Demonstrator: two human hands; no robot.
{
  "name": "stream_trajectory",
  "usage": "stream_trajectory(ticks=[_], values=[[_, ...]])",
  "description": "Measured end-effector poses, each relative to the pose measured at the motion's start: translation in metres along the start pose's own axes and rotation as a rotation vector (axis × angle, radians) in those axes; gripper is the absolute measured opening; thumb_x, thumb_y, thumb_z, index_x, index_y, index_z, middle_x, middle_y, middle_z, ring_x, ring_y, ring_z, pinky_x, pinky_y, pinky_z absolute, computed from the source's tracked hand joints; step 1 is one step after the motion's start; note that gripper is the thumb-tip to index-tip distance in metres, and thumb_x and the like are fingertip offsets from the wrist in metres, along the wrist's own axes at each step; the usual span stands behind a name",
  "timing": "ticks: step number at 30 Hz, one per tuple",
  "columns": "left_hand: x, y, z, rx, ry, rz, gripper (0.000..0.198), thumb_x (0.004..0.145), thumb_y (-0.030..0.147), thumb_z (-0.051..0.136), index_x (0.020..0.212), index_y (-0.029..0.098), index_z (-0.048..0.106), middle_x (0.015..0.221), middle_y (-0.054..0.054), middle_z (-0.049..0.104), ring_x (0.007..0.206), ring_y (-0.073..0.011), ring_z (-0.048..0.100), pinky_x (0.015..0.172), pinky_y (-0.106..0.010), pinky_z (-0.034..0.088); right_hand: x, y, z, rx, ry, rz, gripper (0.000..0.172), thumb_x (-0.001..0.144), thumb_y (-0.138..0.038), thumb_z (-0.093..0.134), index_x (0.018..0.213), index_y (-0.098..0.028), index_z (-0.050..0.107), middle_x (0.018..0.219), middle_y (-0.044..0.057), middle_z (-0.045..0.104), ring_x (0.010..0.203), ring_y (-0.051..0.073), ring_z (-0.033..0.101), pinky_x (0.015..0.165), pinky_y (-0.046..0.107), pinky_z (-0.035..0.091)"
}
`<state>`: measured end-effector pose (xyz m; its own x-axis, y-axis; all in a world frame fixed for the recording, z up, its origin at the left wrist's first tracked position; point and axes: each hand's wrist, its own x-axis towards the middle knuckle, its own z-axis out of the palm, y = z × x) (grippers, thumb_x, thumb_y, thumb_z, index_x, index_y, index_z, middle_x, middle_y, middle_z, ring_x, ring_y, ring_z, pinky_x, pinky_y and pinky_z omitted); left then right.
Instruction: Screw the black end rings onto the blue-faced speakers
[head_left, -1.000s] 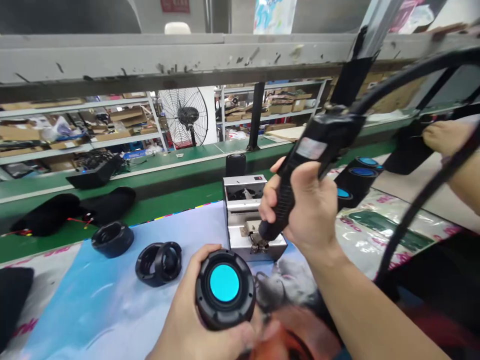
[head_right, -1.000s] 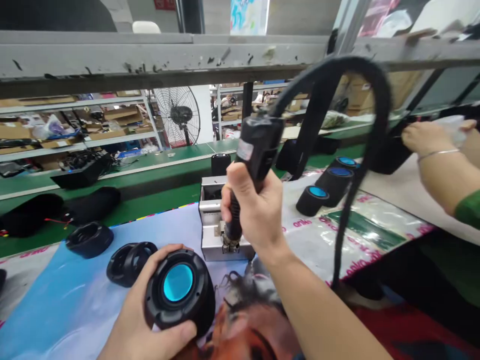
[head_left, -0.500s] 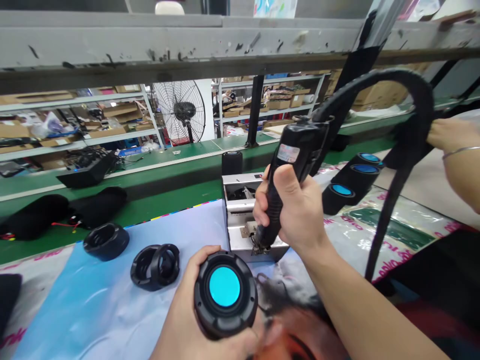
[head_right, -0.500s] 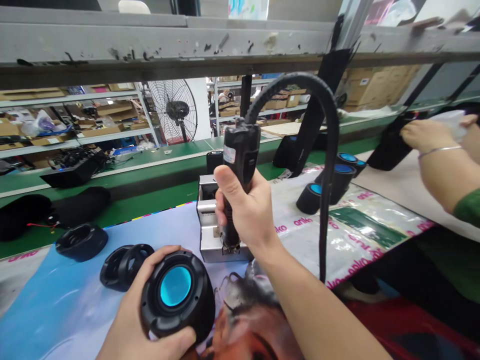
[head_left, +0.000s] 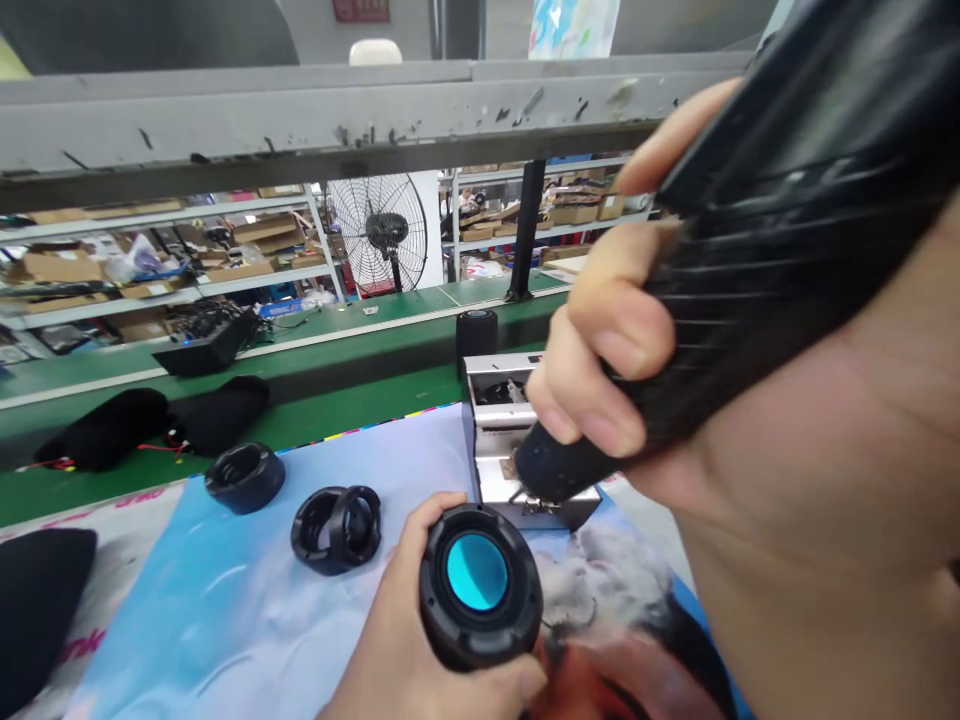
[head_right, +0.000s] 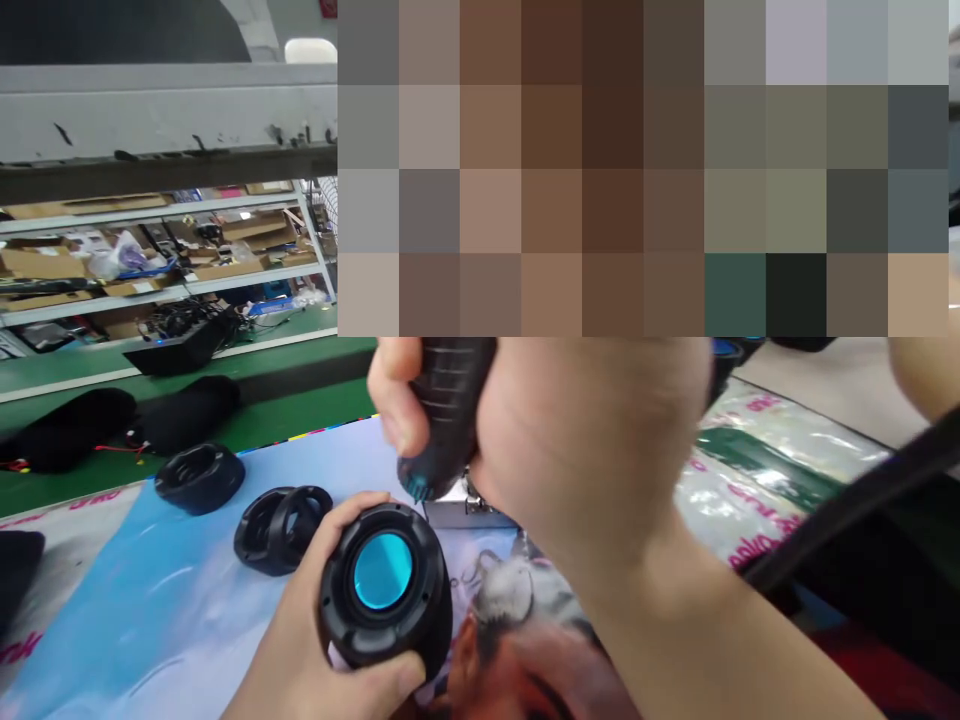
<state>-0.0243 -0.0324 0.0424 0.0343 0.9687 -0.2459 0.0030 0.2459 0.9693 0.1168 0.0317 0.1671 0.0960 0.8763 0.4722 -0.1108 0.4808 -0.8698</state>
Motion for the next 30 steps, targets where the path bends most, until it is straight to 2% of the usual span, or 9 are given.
stream_trajectory(ticks=[2,4,7,11,14,17,22,27,30], values=[[-0.001,-0.002,-0.002,0.001,-0.015,-0.022,0.087,0.049,0.019,0.078,0.131,0.025,0.051,0.101,-0.002,0.076,0.083,-0.0262,0.074,0.072,-0.033,0.059,0.001,0.004,0.009,0.227,-0.048,-0.045,0.06,0.086,-0.083,0.075,0.084,-0.027,0.054,0.046,-0.011,0.049,0.027,0.012,0.045,0.028,0.024,0.037],[-0.001,-0.005,-0.004,0.003,-0.035,-0.03,0.088,0.048,0.016,0.077,0.132,0.026,0.051,0.105,-0.002,0.073,0.086,-0.0243,0.071,0.073,-0.031,0.056,0.0,0.013,0.014,0.331,-0.097,-0.074,0.065,0.079,-0.084,0.083,0.087,-0.024,0.058,0.049,-0.008,0.055,0.031,0.014,0.047,0.026,0.026,0.038],[0.001,-0.013,-0.008,0.012,-0.056,0.0,0.09,0.048,0.013,0.08,0.132,0.026,0.051,0.103,0.0,0.071,0.085,-0.0219,0.067,0.076,-0.03,0.053,-0.002,0.023,0.015,0.341,-0.165,-0.116,0.061,0.087,-0.082,0.077,0.09,-0.023,0.065,0.051,-0.006,0.056,0.035,0.015,0.051,0.029,0.027,0.04],[0.002,-0.021,-0.011,-0.025,-0.089,0.001,0.091,0.05,0.012,0.083,0.133,0.028,0.049,0.105,0.0,0.069,0.082,-0.021,0.067,0.067,-0.028,0.051,-0.004,0.03,0.016,0.317,-0.224,-0.124,0.051,0.095,-0.077,0.072,0.092,-0.025,0.068,0.053,-0.006,0.055,0.034,0.015,0.05,0.029,0.027,0.041],[0.001,-0.022,-0.012,-0.018,-0.074,0.001,0.093,0.05,0.01,0.087,0.134,0.029,0.052,0.1,0.001,0.07,0.08,-0.0211,0.069,0.069,-0.028,0.054,-0.005,0.034,0.02,0.332,-0.267,-0.037,0.035,0.094,-0.054,0.082,0.093,-0.025,0.064,0.054,-0.008,0.059,0.031,0.013,0.049,0.031,0.025,0.041],[0.0,-0.02,-0.011,-0.04,-0.099,-0.013,0.091,0.052,0.012,0.088,0.133,0.029,0.052,0.094,0.003,0.071,0.074,-0.0192,0.066,0.065,-0.027,0.052,-0.006,0.039,0.024,0.321,-0.331,0.002,0.019,0.093,-0.037,0.077,0.09,-0.025,0.062,0.055,-0.009,0.057,0.032,0.011,0.047,0.032,0.024,0.039],[0.001,-0.018,-0.01,-0.043,-0.067,-0.014,0.09,0.049,0.013,0.088,0.131,0.027,0.054,0.096,0.002,0.074,0.079,-0.02,0.067,0.071,-0.028,0.054,-0.007,0.044,0.028,0.301,-0.375,0.025,0.035,0.093,-0.04,0.076,0.072,-0.024,0.054,0.052,-0.009,0.047,0.035,0.01,0.045,0.035,0.023,0.037],[0.0,-0.02,-0.01,-0.046,-0.071,-0.034,0.092,0.049,0.013,0.088,0.134,0.028,0.055,0.096,0.002,0.074,0.079,-0.0206,0.069,0.072,-0.029,0.054,-0.007,0.042,0.026,0.306,-0.407,0.091,0.028,0.096,-0.04,0.078,0.077,-0.025,0.063,0.054,-0.008,0.048,0.039,0.008,0.047,0.04,0.022,0.038],[-0.002,-0.017,-0.01,0.006,-0.022,-0.058,0.095,0.048,0.015,0.085,0.137,0.027,0.054,0.109,-0.003,0.074,0.094,-0.026,0.073,0.084,-0.033,0.057,-0.005,0.038,0.02,0.332,-0.391,0.065,0.027,0.09,-0.044,0.085,0.082,-0.026,0.067,0.054,-0.009,0.052,0.036,0.009,0.047,0.036,0.023,0.038]])
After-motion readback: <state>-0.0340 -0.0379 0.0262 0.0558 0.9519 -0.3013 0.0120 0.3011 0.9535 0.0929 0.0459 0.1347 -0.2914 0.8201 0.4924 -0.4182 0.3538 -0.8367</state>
